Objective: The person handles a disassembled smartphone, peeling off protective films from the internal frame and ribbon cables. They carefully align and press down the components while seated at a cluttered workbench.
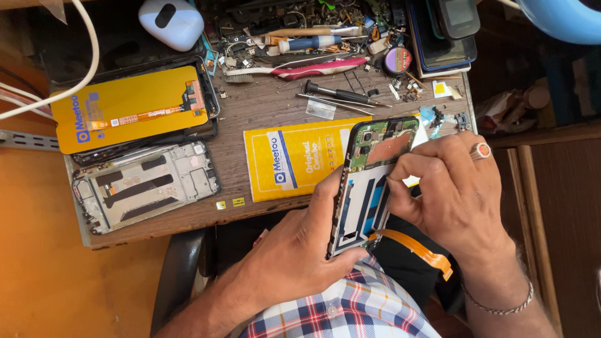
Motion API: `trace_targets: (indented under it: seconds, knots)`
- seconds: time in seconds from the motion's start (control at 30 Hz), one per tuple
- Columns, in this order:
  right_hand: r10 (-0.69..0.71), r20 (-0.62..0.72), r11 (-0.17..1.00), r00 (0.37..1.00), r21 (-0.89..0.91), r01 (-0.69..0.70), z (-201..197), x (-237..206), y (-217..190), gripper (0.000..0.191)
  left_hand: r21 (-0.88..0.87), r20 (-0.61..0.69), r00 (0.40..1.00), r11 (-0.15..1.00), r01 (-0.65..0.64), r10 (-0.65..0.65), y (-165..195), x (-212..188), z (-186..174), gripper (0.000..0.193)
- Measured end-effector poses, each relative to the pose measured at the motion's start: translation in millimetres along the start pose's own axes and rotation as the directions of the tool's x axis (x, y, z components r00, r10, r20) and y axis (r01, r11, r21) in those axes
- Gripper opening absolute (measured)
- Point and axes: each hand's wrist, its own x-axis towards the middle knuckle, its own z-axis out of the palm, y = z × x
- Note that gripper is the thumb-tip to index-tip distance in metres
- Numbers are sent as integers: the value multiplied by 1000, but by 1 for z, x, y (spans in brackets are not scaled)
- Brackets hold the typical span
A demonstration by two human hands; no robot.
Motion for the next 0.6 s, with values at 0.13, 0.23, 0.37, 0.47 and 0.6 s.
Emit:
trace_targets:
  seconds: [0.13, 0.23, 0.37, 0.47, 0.6]
  knots:
    - [1, -15, 1000, 1000, 6, -1, 5, -4, 3, 22, -58, -9, 1000, 998, -27, 26, 1, 0, 2, 104]
    - [0, -19, 1000, 1000, 24, 0, 6, -6, 5, 19, -63, -18, 999, 997, -35, 34, 1, 0, 4, 105]
    - [19, -17, 998, 1000, 62, -18, 5, -8, 4, 19, -63, -43, 994, 993, -100, 98, 0, 0, 5, 104]
    - [23, -21, 997, 1000, 67, -21, 3, -6, 2, 18, -71, -35, 997, 995, -75, 73, -1, 0, 5, 104]
    - [-4, -36, 999, 999, 34, 5, 2, -1, 2, 18, -65, -62, 990, 989, -134, 130, -1, 1, 6, 103]
